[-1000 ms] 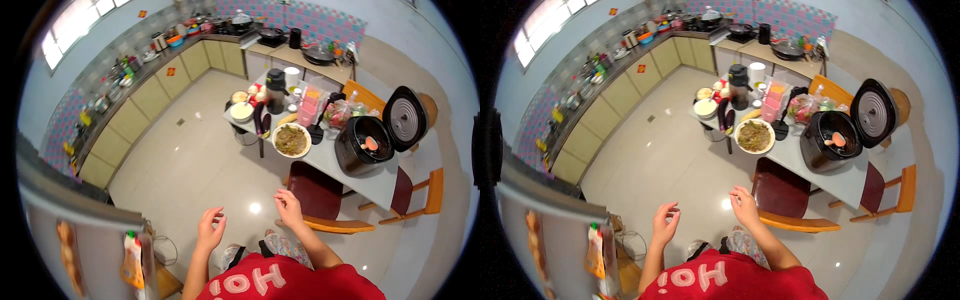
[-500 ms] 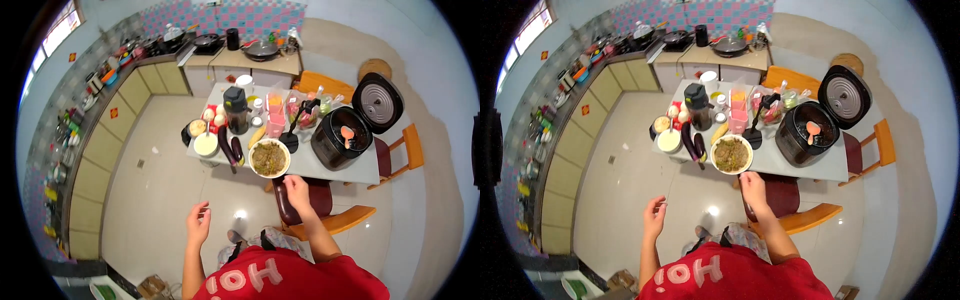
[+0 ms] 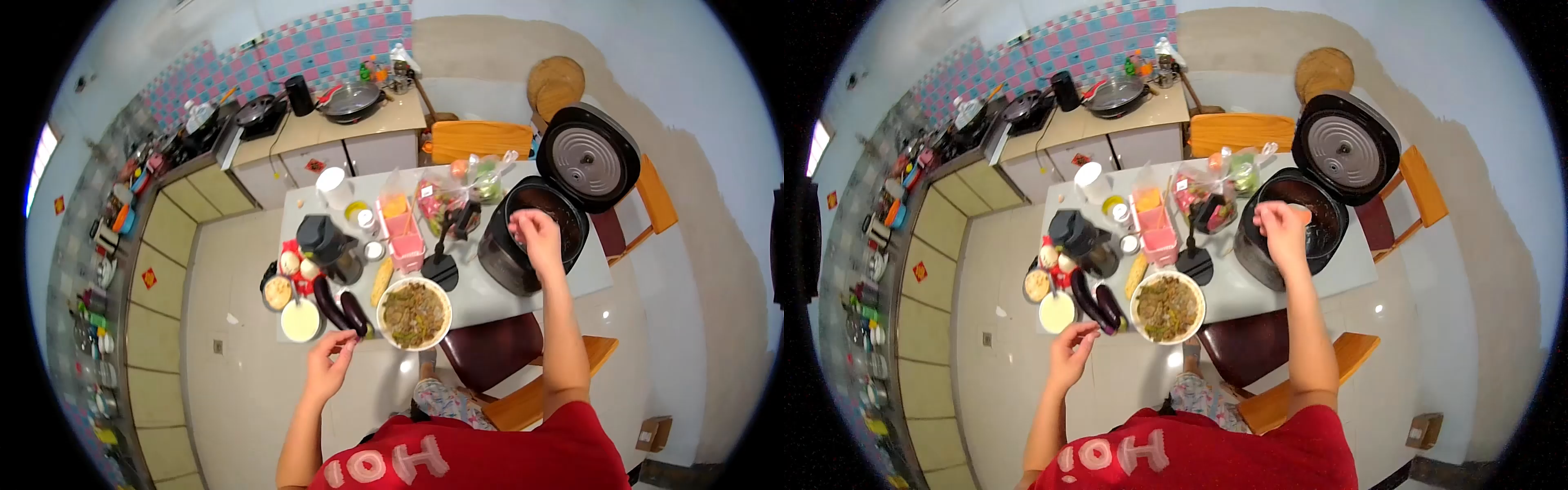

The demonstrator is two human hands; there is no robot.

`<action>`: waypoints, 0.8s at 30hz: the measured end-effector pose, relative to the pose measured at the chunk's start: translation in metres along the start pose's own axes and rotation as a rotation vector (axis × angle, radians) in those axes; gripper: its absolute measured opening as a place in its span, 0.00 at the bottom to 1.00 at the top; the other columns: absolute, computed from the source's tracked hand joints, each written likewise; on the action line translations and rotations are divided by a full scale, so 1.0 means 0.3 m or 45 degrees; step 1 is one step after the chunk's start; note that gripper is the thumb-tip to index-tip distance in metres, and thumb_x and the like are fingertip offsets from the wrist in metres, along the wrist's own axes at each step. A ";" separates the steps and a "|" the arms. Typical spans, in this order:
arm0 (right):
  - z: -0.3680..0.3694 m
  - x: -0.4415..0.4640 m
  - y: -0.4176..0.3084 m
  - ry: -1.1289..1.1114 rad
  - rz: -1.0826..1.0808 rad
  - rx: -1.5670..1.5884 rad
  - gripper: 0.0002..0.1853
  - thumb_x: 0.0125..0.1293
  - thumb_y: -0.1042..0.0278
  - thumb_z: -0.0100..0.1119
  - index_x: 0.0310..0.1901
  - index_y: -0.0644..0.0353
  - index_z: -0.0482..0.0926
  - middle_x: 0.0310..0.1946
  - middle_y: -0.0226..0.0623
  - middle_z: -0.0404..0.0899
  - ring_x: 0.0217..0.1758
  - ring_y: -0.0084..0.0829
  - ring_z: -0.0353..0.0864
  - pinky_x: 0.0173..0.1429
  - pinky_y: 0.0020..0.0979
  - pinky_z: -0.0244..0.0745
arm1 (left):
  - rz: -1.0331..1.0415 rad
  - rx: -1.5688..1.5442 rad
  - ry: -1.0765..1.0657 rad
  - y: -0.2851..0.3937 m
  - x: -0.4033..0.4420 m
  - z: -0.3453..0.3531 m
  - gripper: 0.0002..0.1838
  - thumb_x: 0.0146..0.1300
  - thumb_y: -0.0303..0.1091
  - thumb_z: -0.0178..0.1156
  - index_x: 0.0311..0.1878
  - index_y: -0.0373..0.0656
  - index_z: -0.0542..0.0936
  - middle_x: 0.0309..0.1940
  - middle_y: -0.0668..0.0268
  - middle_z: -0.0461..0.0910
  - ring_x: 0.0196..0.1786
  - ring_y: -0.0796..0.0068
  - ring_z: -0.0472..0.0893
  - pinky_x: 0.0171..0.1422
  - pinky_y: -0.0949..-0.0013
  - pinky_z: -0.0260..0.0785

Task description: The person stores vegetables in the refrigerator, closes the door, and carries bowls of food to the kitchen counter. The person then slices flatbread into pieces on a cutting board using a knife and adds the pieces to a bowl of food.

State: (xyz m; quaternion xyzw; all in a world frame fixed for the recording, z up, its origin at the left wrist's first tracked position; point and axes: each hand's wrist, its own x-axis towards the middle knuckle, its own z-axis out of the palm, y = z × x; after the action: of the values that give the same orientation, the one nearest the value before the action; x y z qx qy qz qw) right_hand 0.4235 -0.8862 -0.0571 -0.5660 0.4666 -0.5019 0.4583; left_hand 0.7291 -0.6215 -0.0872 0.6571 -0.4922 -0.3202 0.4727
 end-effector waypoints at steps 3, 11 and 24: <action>-0.021 0.266 -0.020 -0.012 -0.019 -0.159 0.09 0.63 0.68 0.52 0.35 0.67 0.77 0.25 0.30 0.78 0.27 0.18 0.75 0.31 0.20 0.69 | -0.028 -0.186 -0.118 0.062 0.238 0.067 0.10 0.63 0.25 0.53 0.47 0.33 0.75 0.41 0.63 0.79 0.44 0.76 0.78 0.47 0.75 0.69; 0.059 0.993 0.465 0.041 0.388 -0.442 0.16 0.59 0.65 0.56 0.46 0.65 0.73 0.40 0.40 0.77 0.39 0.34 0.78 0.37 0.36 0.74 | -0.043 -0.592 -0.209 0.153 0.786 0.414 0.10 0.64 0.26 0.52 0.46 0.33 0.75 0.40 0.61 0.79 0.42 0.75 0.78 0.47 0.74 0.70; 0.077 1.201 1.180 0.261 1.005 -0.431 0.16 0.52 0.70 0.65 0.41 0.68 0.75 0.28 0.45 0.77 0.25 0.39 0.77 0.25 0.40 0.70 | -0.231 -0.677 -0.280 0.073 0.988 0.548 0.11 0.64 0.24 0.51 0.49 0.34 0.74 0.42 0.63 0.79 0.45 0.78 0.77 0.48 0.76 0.68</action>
State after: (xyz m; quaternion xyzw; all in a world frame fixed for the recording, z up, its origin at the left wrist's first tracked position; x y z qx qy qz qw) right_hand 0.4443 -1.2922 -0.3576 -0.3588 0.7658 -0.2585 0.4669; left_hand 0.6680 -0.9547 -0.1108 0.5128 -0.3787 -0.5480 0.5415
